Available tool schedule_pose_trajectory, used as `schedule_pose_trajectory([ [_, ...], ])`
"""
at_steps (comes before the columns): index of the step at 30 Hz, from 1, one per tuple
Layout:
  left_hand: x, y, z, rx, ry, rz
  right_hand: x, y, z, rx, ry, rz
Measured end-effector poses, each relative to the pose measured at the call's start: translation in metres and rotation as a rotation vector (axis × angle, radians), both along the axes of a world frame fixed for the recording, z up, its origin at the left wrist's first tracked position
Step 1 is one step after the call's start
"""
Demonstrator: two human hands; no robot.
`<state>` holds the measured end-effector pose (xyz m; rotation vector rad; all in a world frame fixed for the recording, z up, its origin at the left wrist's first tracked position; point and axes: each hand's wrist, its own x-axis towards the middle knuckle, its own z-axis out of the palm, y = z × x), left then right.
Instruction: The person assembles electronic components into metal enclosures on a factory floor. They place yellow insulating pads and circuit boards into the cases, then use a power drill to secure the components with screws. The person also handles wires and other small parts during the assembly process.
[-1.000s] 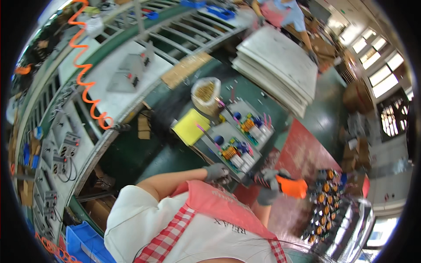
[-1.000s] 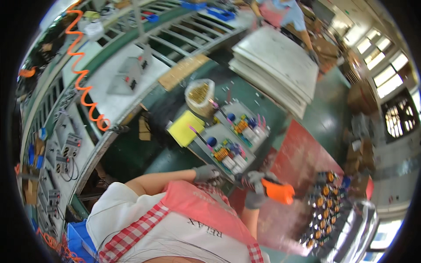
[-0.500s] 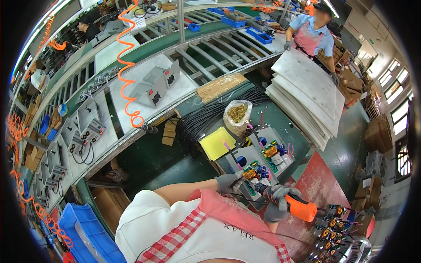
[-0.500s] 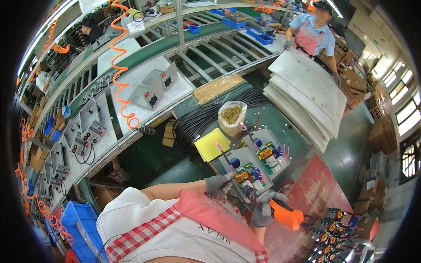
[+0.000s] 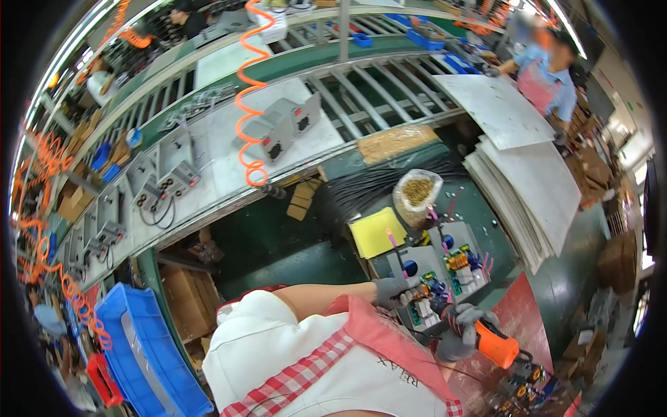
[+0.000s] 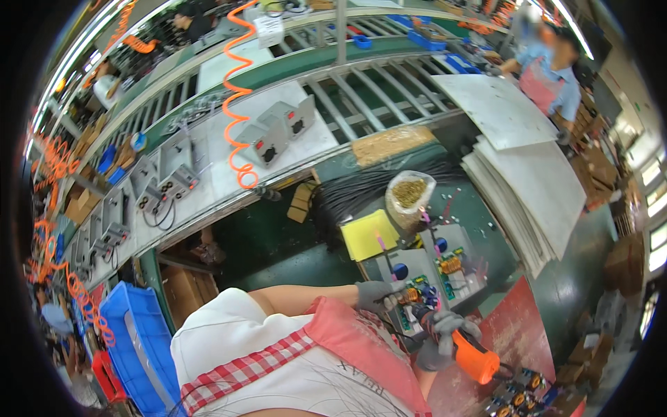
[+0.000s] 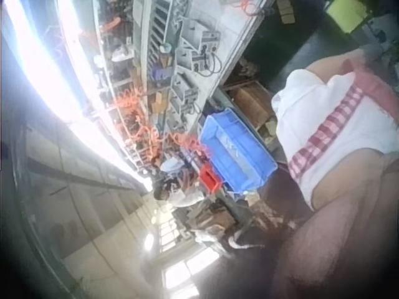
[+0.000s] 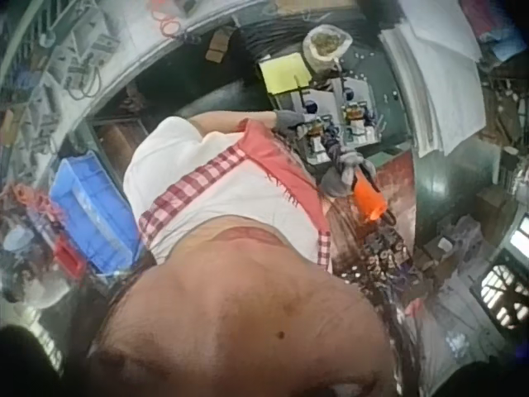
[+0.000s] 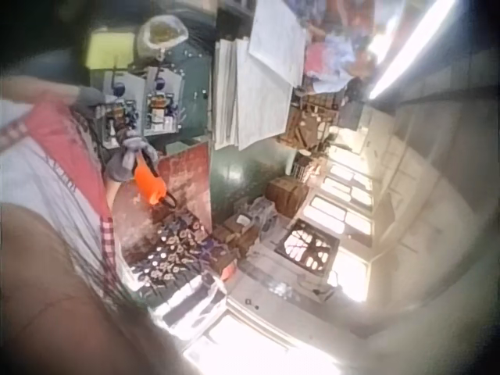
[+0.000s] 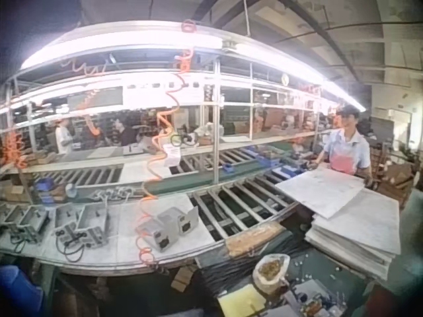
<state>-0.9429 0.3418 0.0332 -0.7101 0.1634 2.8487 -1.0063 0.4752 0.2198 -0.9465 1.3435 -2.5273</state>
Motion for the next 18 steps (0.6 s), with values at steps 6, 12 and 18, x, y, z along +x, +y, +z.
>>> schedule_pose_trajectory([
  [6,0.005,-0.007,0.029,0.029,-0.040,0.002,-0.007,-0.007,-0.006,-0.031,0.006,-0.021],
  [12,0.007,-0.005,0.015,0.150,0.031,0.105,-0.005,-0.021,-0.001,-0.001,-0.077,-0.031],
  [18,0.015,-0.012,0.035,-0.031,-0.092,0.128,-0.026,-0.020,-0.044,0.117,-0.315,-0.017],
])
